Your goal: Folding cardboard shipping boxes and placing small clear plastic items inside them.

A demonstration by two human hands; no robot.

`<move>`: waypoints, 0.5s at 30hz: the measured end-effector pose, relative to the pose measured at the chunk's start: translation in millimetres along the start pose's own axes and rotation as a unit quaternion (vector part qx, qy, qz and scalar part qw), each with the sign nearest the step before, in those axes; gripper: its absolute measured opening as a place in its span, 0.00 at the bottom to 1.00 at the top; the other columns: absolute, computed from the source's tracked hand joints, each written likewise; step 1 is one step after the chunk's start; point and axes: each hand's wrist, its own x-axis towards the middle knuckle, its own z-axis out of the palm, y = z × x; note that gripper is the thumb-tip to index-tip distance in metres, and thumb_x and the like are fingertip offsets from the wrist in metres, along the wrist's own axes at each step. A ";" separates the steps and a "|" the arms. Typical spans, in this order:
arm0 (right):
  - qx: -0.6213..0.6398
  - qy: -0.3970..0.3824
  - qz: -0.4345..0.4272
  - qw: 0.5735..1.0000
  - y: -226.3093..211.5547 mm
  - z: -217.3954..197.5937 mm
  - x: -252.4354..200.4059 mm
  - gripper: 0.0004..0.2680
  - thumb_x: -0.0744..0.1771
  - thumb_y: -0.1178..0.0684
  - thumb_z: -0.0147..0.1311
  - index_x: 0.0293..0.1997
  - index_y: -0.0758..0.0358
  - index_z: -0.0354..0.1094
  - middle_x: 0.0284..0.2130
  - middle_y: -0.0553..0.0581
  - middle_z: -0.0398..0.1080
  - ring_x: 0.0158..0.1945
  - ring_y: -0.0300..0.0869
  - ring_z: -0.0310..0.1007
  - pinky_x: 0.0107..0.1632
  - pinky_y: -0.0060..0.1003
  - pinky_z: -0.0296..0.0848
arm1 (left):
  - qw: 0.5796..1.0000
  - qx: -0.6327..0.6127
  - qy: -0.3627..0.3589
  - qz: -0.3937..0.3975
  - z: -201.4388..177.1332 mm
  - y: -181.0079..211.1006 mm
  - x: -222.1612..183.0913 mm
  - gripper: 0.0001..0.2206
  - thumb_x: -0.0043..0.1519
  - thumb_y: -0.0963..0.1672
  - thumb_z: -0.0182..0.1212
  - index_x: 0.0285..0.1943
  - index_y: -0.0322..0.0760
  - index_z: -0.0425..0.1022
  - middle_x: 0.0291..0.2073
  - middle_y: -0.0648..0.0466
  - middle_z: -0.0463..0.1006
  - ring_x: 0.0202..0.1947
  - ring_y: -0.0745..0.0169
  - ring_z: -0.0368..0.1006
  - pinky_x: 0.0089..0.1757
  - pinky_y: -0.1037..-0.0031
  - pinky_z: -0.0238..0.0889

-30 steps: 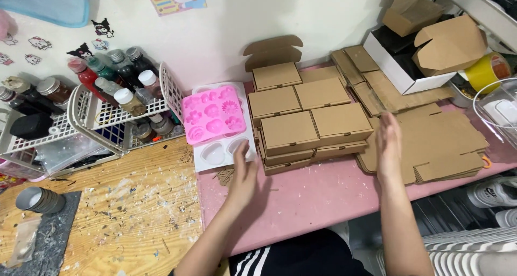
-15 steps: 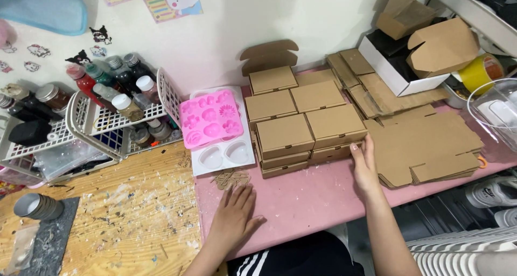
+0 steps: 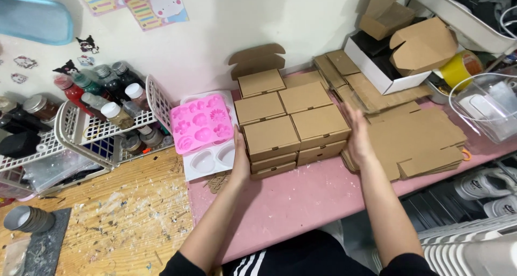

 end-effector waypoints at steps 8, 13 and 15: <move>0.085 -0.085 -0.076 0.990 23.8 -15.2 19.8 0.27 0.71 0.32 0.27 0.74 0.60 0.54 0.73 0.59 0.55 0.76 0.47 0.49 0.75 0.43 0.44 | 0.998 -0.043 0.042 0.025 3.6 13.3 -9.1 0.41 0.65 0.64 0.27 0.82 0.43 0.31 0.81 0.48 0.35 0.79 0.50 0.34 0.70 0.63 0.34; -0.006 0.103 -0.100 0.990 -41.0 -43.1 -50.4 0.21 0.70 0.40 0.39 0.70 0.58 0.57 0.68 0.56 0.59 0.72 0.46 0.55 0.69 0.47 0.56 | 0.991 0.096 0.065 0.073 -13.2 88.5 -55.8 0.32 0.68 0.54 0.36 0.81 0.42 0.44 0.80 0.51 0.42 0.78 0.49 0.38 0.69 0.58 0.34; 0.010 0.145 -0.152 0.978 -52.6 -66.0 -82.1 0.11 0.70 0.55 0.50 0.59 0.66 0.67 0.56 0.60 0.72 0.60 0.45 0.71 0.52 0.48 0.75 | 0.979 0.112 0.047 0.163 -31.2 93.4 -65.1 0.25 0.68 0.46 0.45 0.76 0.38 0.56 0.76 0.49 0.56 0.76 0.50 0.49 0.70 0.57 0.42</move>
